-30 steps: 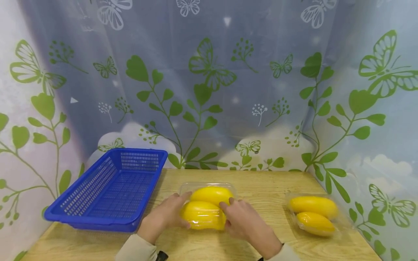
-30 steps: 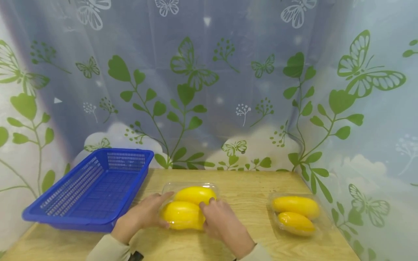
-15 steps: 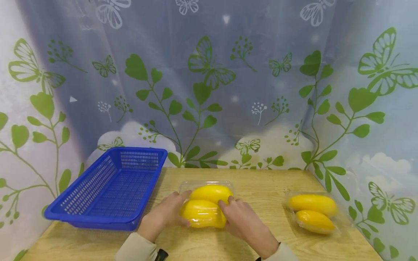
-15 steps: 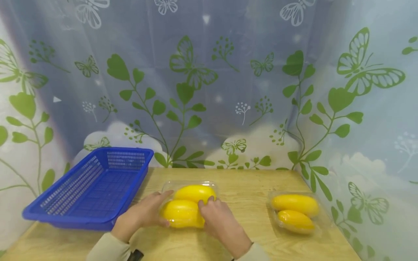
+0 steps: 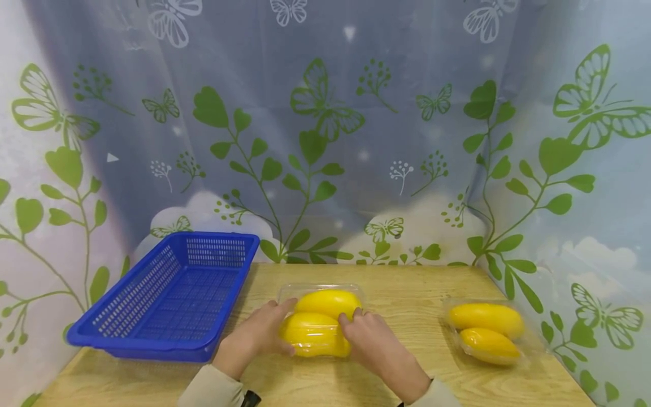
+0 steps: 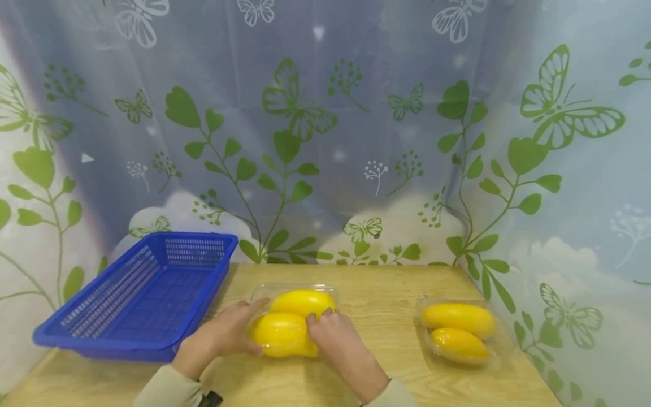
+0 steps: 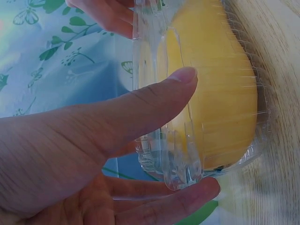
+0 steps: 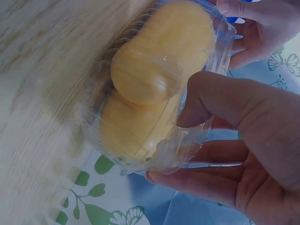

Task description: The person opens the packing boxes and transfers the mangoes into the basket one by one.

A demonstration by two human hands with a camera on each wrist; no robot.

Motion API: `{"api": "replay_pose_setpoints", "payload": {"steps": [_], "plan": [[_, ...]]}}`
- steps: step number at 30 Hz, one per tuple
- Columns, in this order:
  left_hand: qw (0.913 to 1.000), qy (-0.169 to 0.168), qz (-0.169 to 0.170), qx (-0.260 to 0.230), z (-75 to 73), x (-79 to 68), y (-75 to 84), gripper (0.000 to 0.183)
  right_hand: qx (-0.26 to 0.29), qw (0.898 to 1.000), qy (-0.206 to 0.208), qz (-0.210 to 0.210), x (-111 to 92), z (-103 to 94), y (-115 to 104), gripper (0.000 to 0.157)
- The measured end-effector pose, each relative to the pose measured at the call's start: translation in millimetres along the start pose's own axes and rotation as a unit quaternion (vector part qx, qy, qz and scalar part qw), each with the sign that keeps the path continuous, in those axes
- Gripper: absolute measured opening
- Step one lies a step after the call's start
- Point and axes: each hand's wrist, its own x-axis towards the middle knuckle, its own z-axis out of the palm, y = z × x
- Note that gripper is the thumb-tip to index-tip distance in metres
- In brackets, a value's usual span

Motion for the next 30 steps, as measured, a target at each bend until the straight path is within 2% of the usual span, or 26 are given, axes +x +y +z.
{"api": "replay_pose_setpoints", "payload": {"steps": [8, 24, 30], "plan": [[0.9999, -0.009, -0.006, -0.005, 0.3, 0.1, -0.9, 0.095, -0.012, 1.0, 0.003, 0.003, 1.0, 3.2, -2.4, 0.028], [1.0, -0.006, 0.0, -0.003, -0.5, -0.3, -0.3, 0.097, -0.027, 1.0, -0.011, 0.002, 2.4, 2.0, -1.2, 0.028], [0.9999, -0.015, -0.006, -0.004, -0.1, -0.8, 0.3, 0.095, -0.026, 1.0, -0.006, 0.003, 1.7, 3.0, -2.2, 0.023]]}}
